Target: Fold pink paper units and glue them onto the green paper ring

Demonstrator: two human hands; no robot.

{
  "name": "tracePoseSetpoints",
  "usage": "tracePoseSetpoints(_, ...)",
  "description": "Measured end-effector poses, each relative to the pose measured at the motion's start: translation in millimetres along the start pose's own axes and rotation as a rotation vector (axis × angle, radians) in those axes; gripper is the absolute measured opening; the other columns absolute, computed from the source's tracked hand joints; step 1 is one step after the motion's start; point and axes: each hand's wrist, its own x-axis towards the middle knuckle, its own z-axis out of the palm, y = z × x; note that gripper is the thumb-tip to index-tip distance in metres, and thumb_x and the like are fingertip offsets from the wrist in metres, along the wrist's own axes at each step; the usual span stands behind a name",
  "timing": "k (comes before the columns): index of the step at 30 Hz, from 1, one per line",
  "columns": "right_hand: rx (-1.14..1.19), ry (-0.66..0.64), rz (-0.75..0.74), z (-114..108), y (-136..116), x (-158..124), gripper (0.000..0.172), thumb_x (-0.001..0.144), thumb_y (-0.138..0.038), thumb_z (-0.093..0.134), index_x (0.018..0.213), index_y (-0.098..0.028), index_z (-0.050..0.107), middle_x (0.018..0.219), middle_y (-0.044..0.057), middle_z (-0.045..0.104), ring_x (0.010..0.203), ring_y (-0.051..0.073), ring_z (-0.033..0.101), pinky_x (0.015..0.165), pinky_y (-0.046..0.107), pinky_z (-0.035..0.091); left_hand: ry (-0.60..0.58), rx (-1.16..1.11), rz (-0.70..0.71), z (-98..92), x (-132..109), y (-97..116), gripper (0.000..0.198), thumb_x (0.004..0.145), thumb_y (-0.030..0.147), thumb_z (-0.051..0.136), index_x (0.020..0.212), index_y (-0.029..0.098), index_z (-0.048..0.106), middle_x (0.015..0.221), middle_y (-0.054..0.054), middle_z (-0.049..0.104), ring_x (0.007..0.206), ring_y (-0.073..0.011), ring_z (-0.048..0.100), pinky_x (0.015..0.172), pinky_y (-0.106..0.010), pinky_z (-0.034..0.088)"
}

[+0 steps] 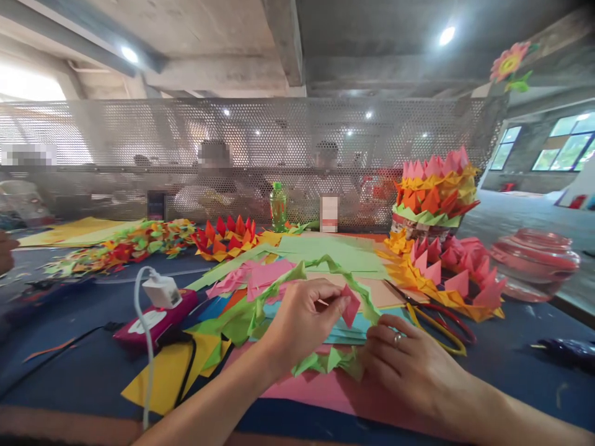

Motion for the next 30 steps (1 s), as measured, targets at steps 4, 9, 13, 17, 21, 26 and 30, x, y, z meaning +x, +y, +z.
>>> tracePoseSetpoints(4,0.076,-0.050,0.060,10,7,-4,0.022,0.100,-0.014,0.046,0.094,-0.020,0.066,0.076,0.003,0.068,0.078,0.019,0.060,0.087,0.038,0.044,-0.005,0.055,-0.013,-0.1,-1,1,0.033,0.092,0.023,0.055,0.060,0.017,0.058,0.063,0.000,0.051,0.063,-0.0135,0.046,0.057,-0.024,0.035)
tracePoseSetpoints(9,0.217,-0.083,0.132,12,6,-5,0.027,0.091,-0.018,0.062,0.117,-0.023,0.065,0.088,0.003,0.070,0.085,0.020,0.062,0.086,0.038,0.042,-0.012,0.070,-0.008,-0.3,1,1,0.036,0.089,0.023,0.054,0.055,0.018,0.048,0.061,0.000,0.047,0.062,-0.0137,0.045,0.057,-0.025,0.034)
tracePoseSetpoints(13,0.354,-0.119,0.240,3,0,2,0.036,0.092,-0.019,0.064,0.127,-0.027,0.064,0.096,0.004,0.070,0.090,0.019,0.061,0.085,0.036,0.043,-0.049,0.058,-0.048,0.6,0,-4,0.036,0.090,0.025,0.054,0.055,0.017,0.048,0.062,0.001,0.045,0.061,-0.0124,0.042,0.056,-0.024,0.032)
tracePoseSetpoints(17,0.448,-0.079,0.311,6,-1,2,0.018,0.092,-0.021,0.064,0.109,-0.025,0.070,0.089,0.004,0.069,0.087,0.019,0.060,0.081,0.034,0.042,-0.091,0.034,-0.103,1.4,-1,-9,0.034,0.090,0.030,0.054,0.059,0.016,0.055,0.062,0.002,0.043,0.058,-0.0114,0.038,0.053,-0.024,0.029)
tracePoseSetpoints(21,0.522,-0.026,0.397,7,1,0,0.004,0.091,-0.025,0.066,0.092,-0.021,0.066,0.081,0.003,0.069,0.083,0.019,0.060,0.080,0.032,0.042,-0.131,0.020,-0.156,1.1,-2,-12,0.035,0.089,0.033,0.054,0.059,0.017,0.057,0.058,0.003,0.037,0.054,-0.0108,0.035,0.050,-0.024,0.028)
tracePoseSetpoints(26,0.587,-0.037,0.482,2,3,2,0.010,0.092,-0.020,0.060,0.085,-0.021,0.067,0.078,0.002,0.070,0.078,0.017,0.060,0.073,0.028,0.043,-0.163,0.001,-0.209,0.9,-2,-13,0.034,0.087,0.036,0.057,0.061,0.016,0.064,0.055,0.003,0.043,0.050,-0.0099,0.038,0.048,-0.022,0.028)
tracePoseSetpoints(30,0.614,-0.045,0.534,3,5,3,0.012,0.091,-0.021,0.061,0.082,-0.020,0.069,0.079,0.002,0.070,0.077,0.016,0.061,0.071,0.026,0.044,-0.176,-0.024,-0.241,0.3,0,-14,0.032,0.085,0.037,0.059,0.064,0.015,0.069,0.055,0.002,0.053,0.050,-0.0112,0.046,0.047,-0.021,0.033)
